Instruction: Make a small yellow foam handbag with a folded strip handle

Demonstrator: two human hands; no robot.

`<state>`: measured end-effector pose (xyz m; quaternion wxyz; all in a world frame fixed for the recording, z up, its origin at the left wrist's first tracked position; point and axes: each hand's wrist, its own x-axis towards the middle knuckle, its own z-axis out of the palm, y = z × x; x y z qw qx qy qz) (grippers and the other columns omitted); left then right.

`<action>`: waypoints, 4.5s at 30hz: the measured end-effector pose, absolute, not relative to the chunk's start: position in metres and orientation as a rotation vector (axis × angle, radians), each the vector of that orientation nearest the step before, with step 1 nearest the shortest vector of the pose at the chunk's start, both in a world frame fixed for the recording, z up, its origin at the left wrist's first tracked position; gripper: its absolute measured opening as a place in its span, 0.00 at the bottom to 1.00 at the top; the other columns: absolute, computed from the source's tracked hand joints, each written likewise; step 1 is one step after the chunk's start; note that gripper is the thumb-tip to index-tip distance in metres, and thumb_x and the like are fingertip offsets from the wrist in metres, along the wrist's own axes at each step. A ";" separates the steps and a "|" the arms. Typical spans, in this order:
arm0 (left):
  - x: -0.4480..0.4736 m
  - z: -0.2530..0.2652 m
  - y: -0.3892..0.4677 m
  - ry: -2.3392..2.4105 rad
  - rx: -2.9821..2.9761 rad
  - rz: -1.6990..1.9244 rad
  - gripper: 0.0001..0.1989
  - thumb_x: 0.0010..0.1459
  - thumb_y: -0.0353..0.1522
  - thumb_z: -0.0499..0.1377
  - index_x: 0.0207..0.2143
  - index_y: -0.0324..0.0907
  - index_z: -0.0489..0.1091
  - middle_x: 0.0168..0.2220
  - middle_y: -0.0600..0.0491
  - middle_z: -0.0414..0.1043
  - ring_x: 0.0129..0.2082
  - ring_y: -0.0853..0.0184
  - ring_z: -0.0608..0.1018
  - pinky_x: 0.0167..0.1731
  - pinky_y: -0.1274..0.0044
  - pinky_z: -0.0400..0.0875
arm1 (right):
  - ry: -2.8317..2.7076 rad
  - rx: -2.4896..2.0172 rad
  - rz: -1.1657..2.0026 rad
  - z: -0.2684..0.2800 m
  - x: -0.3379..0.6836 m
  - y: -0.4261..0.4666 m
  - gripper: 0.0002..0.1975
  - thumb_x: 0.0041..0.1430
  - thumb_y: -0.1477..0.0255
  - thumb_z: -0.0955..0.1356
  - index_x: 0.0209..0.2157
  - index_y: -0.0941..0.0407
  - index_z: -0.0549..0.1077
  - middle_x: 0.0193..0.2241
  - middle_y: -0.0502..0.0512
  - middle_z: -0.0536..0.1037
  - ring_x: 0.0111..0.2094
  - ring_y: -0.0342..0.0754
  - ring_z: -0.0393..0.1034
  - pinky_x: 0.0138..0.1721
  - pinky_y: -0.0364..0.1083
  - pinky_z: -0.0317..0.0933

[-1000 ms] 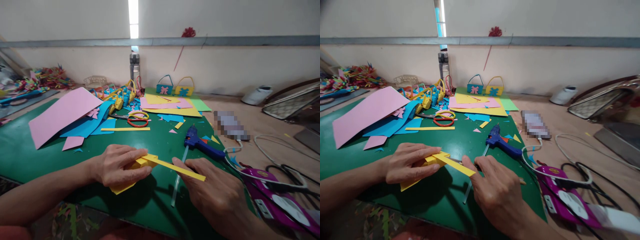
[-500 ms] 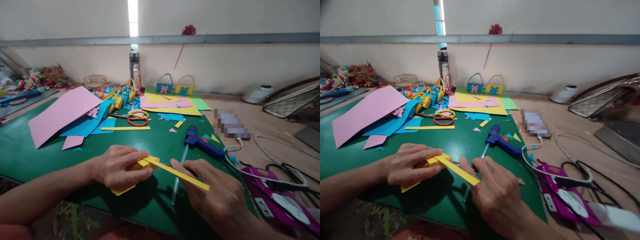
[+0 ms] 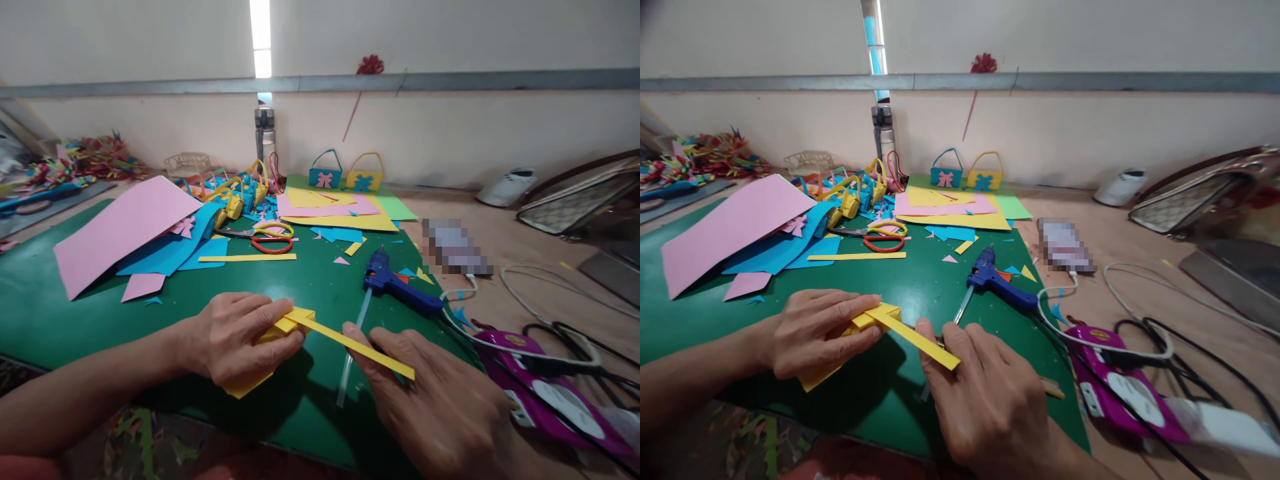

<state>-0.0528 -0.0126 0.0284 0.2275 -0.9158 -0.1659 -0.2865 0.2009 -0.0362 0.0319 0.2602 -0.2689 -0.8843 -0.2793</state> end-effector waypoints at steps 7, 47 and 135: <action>-0.053 0.024 -0.008 -0.497 -2.530 -0.855 0.07 0.59 0.29 0.55 0.40 0.41 0.68 0.37 0.46 0.75 0.25 0.72 0.75 0.25 0.81 0.70 | -2.426 -0.646 -0.768 0.039 0.202 -0.034 0.15 0.57 0.83 0.59 0.37 0.62 0.74 0.31 0.63 0.79 0.31 0.49 0.73 0.33 0.47 0.67; -0.058 0.030 -0.007 -0.437 -2.570 -0.807 0.09 0.59 0.28 0.55 0.43 0.40 0.66 0.37 0.44 0.75 0.25 0.70 0.74 0.23 0.80 0.67 | -2.447 -0.614 -0.971 0.046 0.202 -0.025 0.13 0.60 0.79 0.60 0.45 0.65 0.71 0.31 0.62 0.78 0.31 0.50 0.72 0.33 0.49 0.62; -0.060 0.022 -0.014 -0.552 -2.681 -1.003 0.12 0.63 0.29 0.46 0.47 0.39 0.63 0.37 0.45 0.78 0.29 0.70 0.78 0.29 0.81 0.70 | -2.412 -0.652 -0.660 0.037 0.196 -0.032 0.15 0.59 0.82 0.56 0.38 0.62 0.71 0.23 0.54 0.76 0.25 0.44 0.71 0.26 0.43 0.63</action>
